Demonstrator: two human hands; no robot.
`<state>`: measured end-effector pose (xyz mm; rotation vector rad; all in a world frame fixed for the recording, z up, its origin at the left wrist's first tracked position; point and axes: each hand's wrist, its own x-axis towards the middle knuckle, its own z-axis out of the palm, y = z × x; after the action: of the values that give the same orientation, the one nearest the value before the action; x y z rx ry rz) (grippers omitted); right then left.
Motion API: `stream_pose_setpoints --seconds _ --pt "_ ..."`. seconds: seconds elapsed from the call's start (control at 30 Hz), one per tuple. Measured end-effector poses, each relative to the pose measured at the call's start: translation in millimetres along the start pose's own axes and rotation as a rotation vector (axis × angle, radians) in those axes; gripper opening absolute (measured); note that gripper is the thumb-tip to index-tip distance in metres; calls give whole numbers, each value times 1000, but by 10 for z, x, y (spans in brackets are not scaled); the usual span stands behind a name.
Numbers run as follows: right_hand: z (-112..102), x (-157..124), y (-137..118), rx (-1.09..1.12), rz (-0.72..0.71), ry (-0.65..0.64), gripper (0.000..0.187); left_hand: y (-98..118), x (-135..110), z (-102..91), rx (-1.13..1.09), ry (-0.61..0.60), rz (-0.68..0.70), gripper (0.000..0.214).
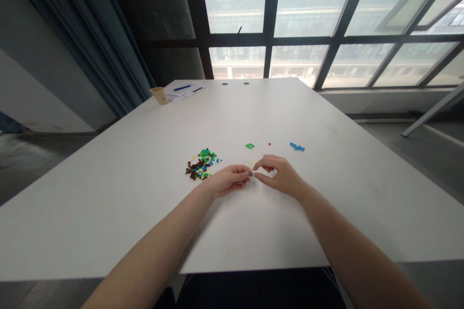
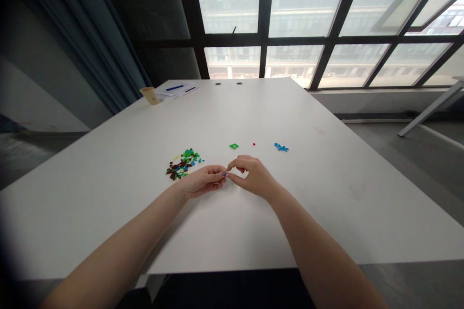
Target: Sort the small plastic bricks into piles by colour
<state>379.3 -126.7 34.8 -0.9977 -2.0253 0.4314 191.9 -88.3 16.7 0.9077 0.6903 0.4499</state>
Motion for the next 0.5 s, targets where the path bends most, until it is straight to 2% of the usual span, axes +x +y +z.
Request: stream_pose_setpoints --seconds 0.5 --pt "61 -4 -2 24 -27 -25 11 10 -6 30 54 52 -41 30"
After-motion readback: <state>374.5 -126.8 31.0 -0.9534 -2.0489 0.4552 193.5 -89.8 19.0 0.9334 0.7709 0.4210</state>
